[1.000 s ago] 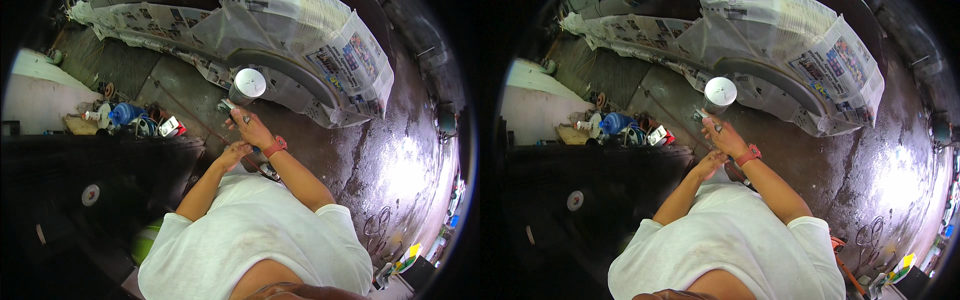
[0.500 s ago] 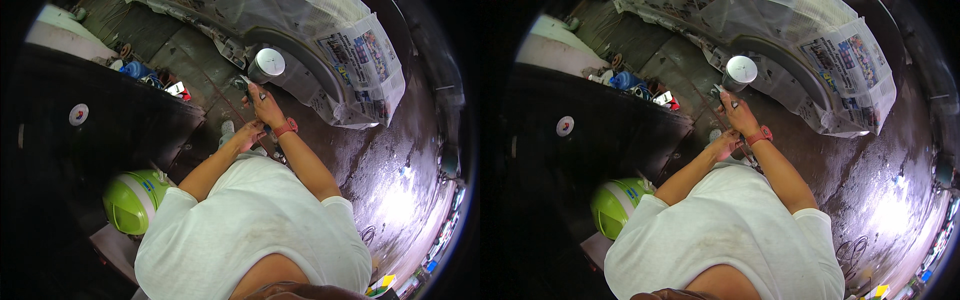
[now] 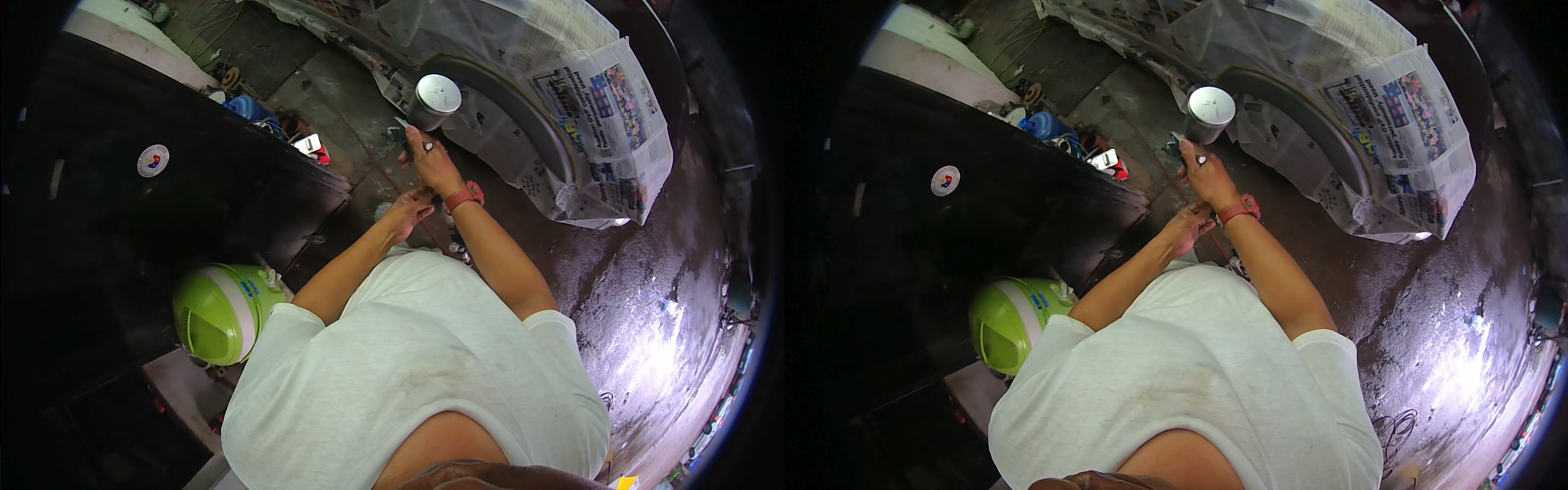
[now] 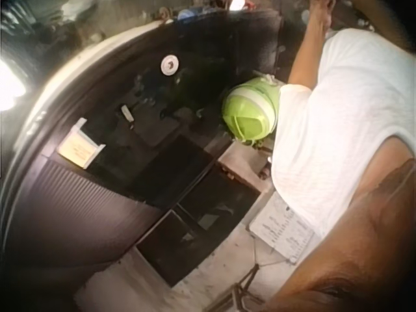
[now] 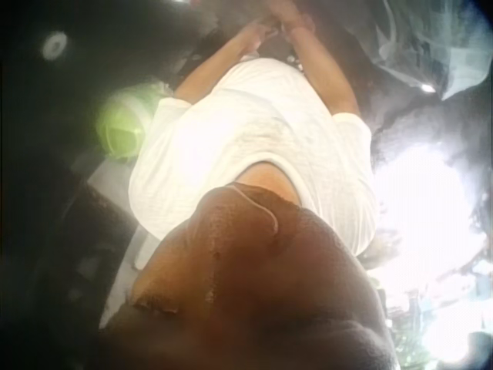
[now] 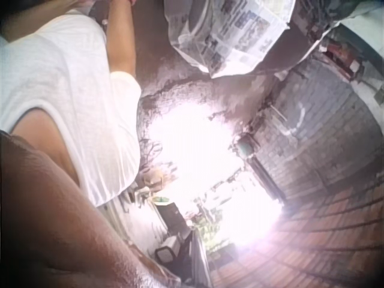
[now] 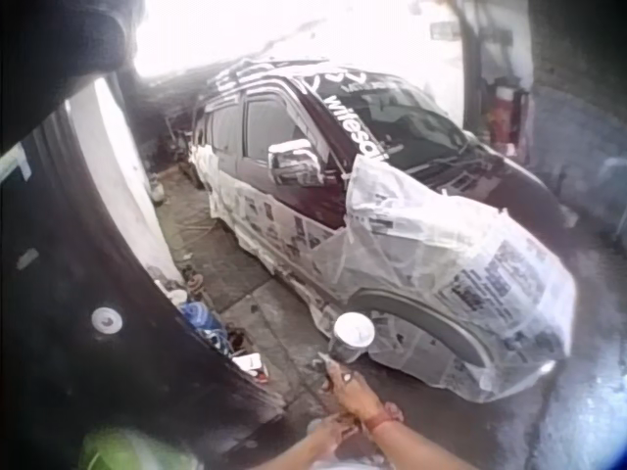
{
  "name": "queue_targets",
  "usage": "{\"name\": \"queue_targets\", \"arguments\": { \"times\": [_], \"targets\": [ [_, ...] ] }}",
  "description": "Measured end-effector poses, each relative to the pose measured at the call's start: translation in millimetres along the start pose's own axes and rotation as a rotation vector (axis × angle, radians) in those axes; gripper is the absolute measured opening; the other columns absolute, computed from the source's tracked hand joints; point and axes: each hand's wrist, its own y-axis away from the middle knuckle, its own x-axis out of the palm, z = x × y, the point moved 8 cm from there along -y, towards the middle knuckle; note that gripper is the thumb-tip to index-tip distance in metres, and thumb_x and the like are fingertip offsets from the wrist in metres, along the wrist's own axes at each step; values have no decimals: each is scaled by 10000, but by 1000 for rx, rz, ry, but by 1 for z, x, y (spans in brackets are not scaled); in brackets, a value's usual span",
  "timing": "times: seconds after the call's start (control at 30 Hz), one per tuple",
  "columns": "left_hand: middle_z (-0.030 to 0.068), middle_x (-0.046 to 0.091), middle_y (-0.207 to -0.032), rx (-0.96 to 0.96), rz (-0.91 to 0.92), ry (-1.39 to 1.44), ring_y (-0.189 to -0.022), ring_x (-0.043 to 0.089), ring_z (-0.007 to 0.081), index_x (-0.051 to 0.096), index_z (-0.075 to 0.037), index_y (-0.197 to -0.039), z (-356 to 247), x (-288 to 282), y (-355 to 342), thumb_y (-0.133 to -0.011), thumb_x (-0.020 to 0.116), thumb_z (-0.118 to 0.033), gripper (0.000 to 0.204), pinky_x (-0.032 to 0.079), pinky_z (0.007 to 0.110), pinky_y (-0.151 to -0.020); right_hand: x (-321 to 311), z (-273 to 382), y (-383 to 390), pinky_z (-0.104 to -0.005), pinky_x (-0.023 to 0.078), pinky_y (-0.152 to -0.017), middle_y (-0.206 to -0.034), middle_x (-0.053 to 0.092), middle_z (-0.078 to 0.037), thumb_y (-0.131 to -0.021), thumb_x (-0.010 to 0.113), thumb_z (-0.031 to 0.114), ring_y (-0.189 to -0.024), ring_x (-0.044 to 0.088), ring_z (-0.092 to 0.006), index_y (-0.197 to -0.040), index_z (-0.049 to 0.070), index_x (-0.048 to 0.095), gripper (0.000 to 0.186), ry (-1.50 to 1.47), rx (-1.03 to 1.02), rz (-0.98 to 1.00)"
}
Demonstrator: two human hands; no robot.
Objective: The person uses a spray gun to apply paint to a car's rear bumper and wheel arch. The car is masked with newspaper and tape. The person moves around the vehicle to cover different areas of the bumper and wheel well.
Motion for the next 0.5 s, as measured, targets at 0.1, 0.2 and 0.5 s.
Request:
{"name": "queue_targets", "arguments": {
  "times": [0.1,0.2,0.5],
  "targets": [
    [-49,712,-1191,2,-129,-229,-1105,631,82,687,-162,-1316,-39,-2,23,-1028,738,-321,333,476,285,-985,-1,-14,-13,-335,530,-605,-891,752,-87,-1066,410,715,-748,698,-152,-1265,45,691,754,6,-26,6],
    [17,735,-1170,254,-312,-452,-1070,662,127,718,-104,-1288,-130,-27,73,-1038,734,-333,339,527,296,-924,6,-12,-9,-363,566,-771,-844,707,-102,-1079,455,645,-776,702,-192,-1472,69,615,715,-60,25,-8],
    [118,693,-1287,1855,-8,-1370,-1178,651,225,693,-56,-1134,-416,228,379,-1073,604,-194,176,519,350,-1014,-7,-42,-20,-371,568,-867,-1025,778,-144,-1106,478,579,-930,748,-210,-1456,49,605,647,45,-95,-67]
  ]
}}
